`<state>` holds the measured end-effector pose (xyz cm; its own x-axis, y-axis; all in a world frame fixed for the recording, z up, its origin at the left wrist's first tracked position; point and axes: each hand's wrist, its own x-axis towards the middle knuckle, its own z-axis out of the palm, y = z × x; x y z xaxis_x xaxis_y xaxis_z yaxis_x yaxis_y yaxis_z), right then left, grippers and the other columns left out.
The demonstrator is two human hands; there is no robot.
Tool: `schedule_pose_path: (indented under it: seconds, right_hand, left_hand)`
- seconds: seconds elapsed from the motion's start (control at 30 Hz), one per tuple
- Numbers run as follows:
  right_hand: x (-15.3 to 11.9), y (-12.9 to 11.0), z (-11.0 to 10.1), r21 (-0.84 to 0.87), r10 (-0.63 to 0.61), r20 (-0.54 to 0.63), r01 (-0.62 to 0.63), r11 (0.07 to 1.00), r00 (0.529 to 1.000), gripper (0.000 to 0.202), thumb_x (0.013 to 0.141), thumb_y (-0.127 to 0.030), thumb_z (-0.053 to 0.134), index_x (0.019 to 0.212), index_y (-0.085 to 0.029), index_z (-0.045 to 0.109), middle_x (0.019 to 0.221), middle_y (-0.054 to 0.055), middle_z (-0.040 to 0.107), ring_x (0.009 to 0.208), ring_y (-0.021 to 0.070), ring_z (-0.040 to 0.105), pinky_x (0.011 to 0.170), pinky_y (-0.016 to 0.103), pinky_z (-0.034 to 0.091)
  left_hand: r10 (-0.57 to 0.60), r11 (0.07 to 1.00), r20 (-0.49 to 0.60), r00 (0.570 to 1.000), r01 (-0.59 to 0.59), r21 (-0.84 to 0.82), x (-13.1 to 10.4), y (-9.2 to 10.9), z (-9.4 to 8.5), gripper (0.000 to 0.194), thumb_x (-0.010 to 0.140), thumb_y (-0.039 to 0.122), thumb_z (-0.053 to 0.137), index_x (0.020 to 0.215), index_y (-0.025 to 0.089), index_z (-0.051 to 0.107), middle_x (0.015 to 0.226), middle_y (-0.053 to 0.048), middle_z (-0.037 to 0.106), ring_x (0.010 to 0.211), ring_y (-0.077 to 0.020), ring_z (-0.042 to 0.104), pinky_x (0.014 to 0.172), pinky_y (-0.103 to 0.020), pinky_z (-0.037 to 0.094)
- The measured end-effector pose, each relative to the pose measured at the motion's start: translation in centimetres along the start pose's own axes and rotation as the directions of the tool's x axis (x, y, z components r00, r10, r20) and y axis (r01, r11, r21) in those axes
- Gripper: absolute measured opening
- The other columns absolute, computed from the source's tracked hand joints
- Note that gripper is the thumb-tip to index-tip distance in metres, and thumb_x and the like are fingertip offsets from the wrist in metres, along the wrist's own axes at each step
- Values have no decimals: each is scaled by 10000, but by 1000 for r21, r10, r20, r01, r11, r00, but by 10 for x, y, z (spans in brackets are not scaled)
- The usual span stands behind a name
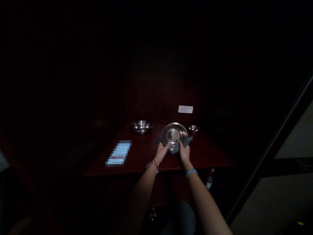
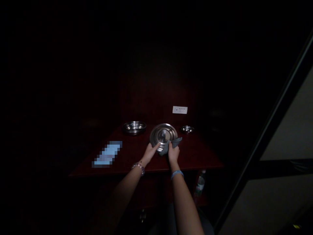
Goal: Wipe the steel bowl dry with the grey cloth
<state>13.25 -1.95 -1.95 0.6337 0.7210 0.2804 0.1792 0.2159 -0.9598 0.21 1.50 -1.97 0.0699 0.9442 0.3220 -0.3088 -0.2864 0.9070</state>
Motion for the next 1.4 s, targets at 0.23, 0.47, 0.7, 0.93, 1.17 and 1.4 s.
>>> schedule_pose_path:
  seconds: [0.23, 0.47, 0.7, 0.93, 1.17, 1.4]
  right_hand:
    - [-1, 2, 0, -42, -16, 21, 17, 999, 1000, 384, 853, -442, 603, 932, -106, 773, 999, 191, 791, 961, 311, 764, 813, 324, 559]
    - [1, 2, 0, -36, -24, 22, 24, 999, 999, 383, 848, -434, 604, 957, -109, 774, 1030, 190, 787, 993, 309, 761, 849, 327, 555]
    - [0, 0, 0, -4, -20, 15, 20, 1000, 1000, 362, 836, -425, 610, 943, -122, 775, 989, 172, 795, 982, 301, 762, 856, 329, 558]
    - [1, 2, 0, 0, -26, 18, 26, 1000, 1000, 379, 829, -448, 613, 938, -121, 771, 998, 172, 794, 983, 296, 761, 857, 325, 558]
    - [0, 0, 0, -2, -32, -36, 31, 1000, 999, 378, 833, -438, 617, 921, -108, 779, 983, 180, 794, 957, 311, 768, 813, 322, 566]
    - [-1, -4, 1, -29, -6, -64, 4, 1000, 998, 375, 844, -416, 631, 928, -87, 789, 973, 194, 793, 964, 317, 769, 797, 316, 572]
  left_hand:
    - [1, 999, -36, 999, 0, 38, -1, 4, -1, 335, 731, 245, 818, 1027, 136, 707, 1150, -153, 758, 1109, -285, 704, 1052, -423, 496]
    - [13, 996, -66, 998, -7, 90, -2, 8, -1, 273, 738, 144, 755, 1005, 127, 701, 1138, -147, 760, 1120, -272, 693, 1055, -408, 484]
    - [23, 994, -60, 998, -16, 107, -1, 5, -2, 270, 741, 159, 762, 1001, 111, 706, 1087, -150, 770, 1100, -293, 696, 1048, -430, 481]
    - [40, 994, -52, 998, -34, 101, 2, -1, -3, 304, 737, 177, 761, 1031, 124, 704, 1137, -143, 759, 1119, -280, 689, 1064, -434, 478]
    - [-11, 993, -67, 998, 19, 115, 0, 3, -1, 271, 735, 191, 766, 992, 124, 710, 1079, -130, 774, 1071, -276, 704, 1055, -440, 491]
    - [-6, 998, -66, 998, 10, 65, -3, 10, 1, 293, 774, 292, 771, 1013, 135, 710, 1119, -120, 767, 1122, -271, 686, 1066, -422, 484]
